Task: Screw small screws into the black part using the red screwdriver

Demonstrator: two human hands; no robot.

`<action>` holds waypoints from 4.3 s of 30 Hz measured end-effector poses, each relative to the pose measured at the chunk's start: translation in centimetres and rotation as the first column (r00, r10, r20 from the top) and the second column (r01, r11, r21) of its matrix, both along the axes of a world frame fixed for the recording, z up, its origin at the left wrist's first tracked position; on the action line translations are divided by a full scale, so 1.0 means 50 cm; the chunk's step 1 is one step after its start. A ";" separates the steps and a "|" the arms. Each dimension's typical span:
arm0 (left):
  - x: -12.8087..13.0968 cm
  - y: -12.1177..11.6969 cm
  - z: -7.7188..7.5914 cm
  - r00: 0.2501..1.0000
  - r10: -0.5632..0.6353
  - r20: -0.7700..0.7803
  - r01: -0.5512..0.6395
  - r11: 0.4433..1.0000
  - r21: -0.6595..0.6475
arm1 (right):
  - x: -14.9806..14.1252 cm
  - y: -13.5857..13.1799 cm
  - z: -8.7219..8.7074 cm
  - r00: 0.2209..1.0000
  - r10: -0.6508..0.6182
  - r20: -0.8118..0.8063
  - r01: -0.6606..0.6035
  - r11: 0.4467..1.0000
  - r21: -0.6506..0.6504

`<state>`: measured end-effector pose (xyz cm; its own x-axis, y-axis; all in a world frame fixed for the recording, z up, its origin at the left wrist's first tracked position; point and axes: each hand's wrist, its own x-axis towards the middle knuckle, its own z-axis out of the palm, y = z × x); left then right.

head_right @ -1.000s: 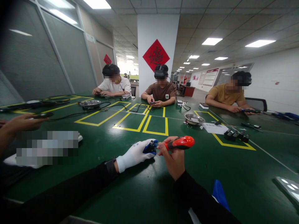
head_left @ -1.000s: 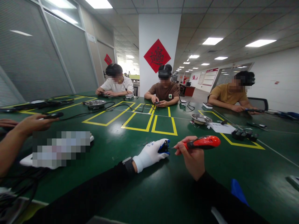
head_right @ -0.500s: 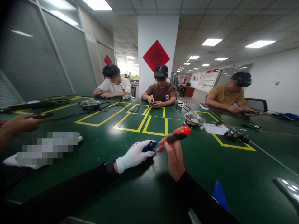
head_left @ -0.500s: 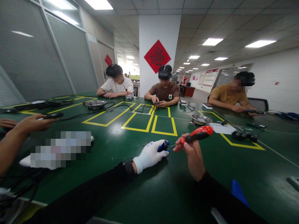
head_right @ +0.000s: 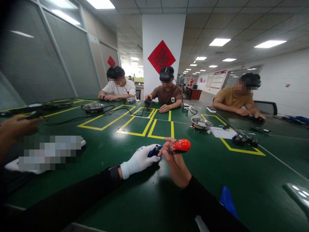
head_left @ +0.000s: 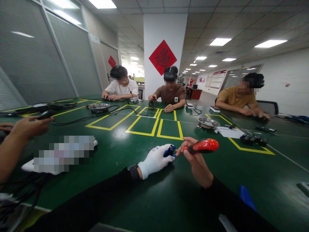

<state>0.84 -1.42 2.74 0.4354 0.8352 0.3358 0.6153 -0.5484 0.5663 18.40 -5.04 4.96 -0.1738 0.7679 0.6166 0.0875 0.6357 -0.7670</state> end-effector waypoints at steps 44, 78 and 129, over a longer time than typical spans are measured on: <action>0.005 0.016 -0.025 0.971 -0.006 0.239 0.029 0.995 -0.094 | 0.008 -0.002 -0.005 0.968 -0.244 0.058 0.242 0.969 0.041; 0.005 0.009 -0.006 0.993 -0.003 0.118 0.005 1.000 -0.013 | -0.007 -0.009 0.015 0.962 0.111 -0.250 -0.154 0.975 -0.161; -0.100 0.099 0.014 0.853 -0.093 0.514 0.044 0.993 0.108 | 0.057 0.088 -0.048 0.741 -0.469 -0.481 0.123 0.799 -0.589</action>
<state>-4.15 3.55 3.43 0.2331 0.7658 0.5994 0.2061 -0.6413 0.7391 21.27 -0.62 2.54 0.3724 0.9276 0.0315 -0.3636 0.1770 -0.9146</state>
